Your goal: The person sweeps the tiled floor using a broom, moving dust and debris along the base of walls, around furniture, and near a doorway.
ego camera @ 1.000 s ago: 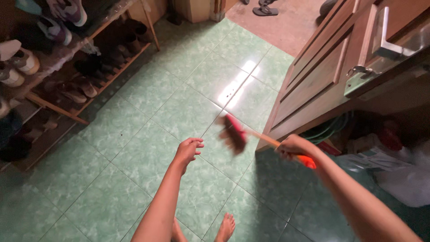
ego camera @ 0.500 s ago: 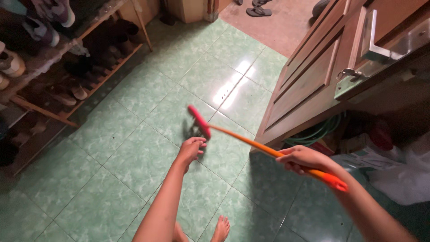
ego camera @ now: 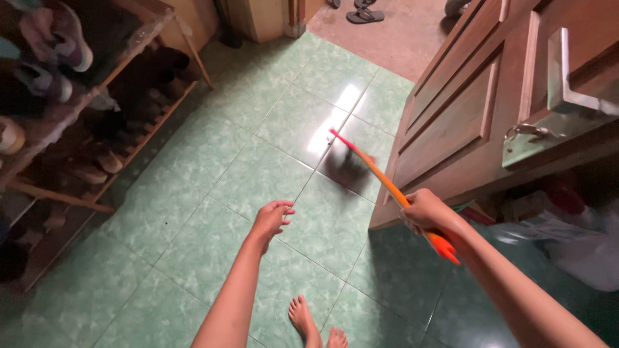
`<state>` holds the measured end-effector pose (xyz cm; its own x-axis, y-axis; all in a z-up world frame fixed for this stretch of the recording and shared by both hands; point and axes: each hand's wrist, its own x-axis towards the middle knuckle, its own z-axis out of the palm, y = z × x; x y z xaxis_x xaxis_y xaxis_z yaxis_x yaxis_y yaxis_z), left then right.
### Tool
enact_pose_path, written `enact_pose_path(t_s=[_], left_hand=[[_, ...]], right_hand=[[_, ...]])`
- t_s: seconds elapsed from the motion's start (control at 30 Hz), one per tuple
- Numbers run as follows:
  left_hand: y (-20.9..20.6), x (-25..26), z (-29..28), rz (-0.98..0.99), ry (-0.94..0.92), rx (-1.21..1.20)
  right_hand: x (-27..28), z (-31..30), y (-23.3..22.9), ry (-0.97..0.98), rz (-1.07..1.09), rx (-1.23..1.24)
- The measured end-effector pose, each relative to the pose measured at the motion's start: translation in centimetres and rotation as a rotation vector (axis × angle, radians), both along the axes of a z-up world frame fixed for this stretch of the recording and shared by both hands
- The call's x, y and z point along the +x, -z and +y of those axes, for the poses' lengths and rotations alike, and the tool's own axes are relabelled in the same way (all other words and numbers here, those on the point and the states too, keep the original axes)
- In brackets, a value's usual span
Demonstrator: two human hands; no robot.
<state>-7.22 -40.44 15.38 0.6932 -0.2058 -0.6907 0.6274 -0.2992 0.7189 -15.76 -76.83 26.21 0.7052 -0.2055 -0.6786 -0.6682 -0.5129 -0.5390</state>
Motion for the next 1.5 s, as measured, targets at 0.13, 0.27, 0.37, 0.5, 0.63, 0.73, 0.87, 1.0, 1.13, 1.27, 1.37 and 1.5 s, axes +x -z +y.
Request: enact_pose_path(t_s=[0.13, 0.27, 0.37, 0.5, 0.63, 0.73, 0.87, 1.0, 1.13, 1.27, 1.37, 1.5], left_hand=[[0.7, 4.1, 0.7, -0.035, 0.01, -0.021], [0.9, 7.3, 1.0, -0.043, 0.013, 0.022], [1.1, 8.9, 1.6, -0.067, -0.019, 0.018], [1.8, 10.7, 1.9, -0.052, -0.031, 0.03], [2.8, 12.6, 1.7, -0.047, -0.01, 0.038], [3.6, 14.1, 1.1, -0.012, -0.002, 0.013], [5.2, 16.8, -1.6, 0.023, 0.021, 0.031], [5.8, 20.7, -5.7, 0.026, 0.037, -0.01], [4.8, 25.4, -10.8, 0.006, 0.053, -0.017], [3.1, 29.4, -15.0, -0.001, 0.074, -0.061], [2.4, 31.8, -17.1, 0.01, 0.08, -0.056], [2.5, 33.6, -18.9, 0.022, 0.068, -0.074]], right_hand=[[0.6, 2.6, -5.2, 0.058, 0.037, 0.095], [4.0, 4.3, -3.7, 0.041, 0.117, 0.526], [8.3, 7.2, 2.7, 0.342, 0.341, 1.142], [14.4, 11.1, 12.4, 0.354, 0.409, 0.987], [20.7, 6.6, 17.4, 0.201, 0.318, 0.67], [25.1, -0.8, 15.0, 0.218, 0.294, 0.443], [29.0, -8.5, 11.8, 0.253, 0.379, 0.395], [32.8, -12.8, 11.1, 0.238, 0.349, 0.29], [36.1, -16.2, 10.7, 0.21, 0.254, 0.122], [39.6, -17.9, 11.4, 0.205, 0.213, -0.089], [41.1, -18.9, 13.2, 0.222, 0.119, -0.209], [40.3, -19.0, 15.6, 0.315, 0.011, -0.38]])
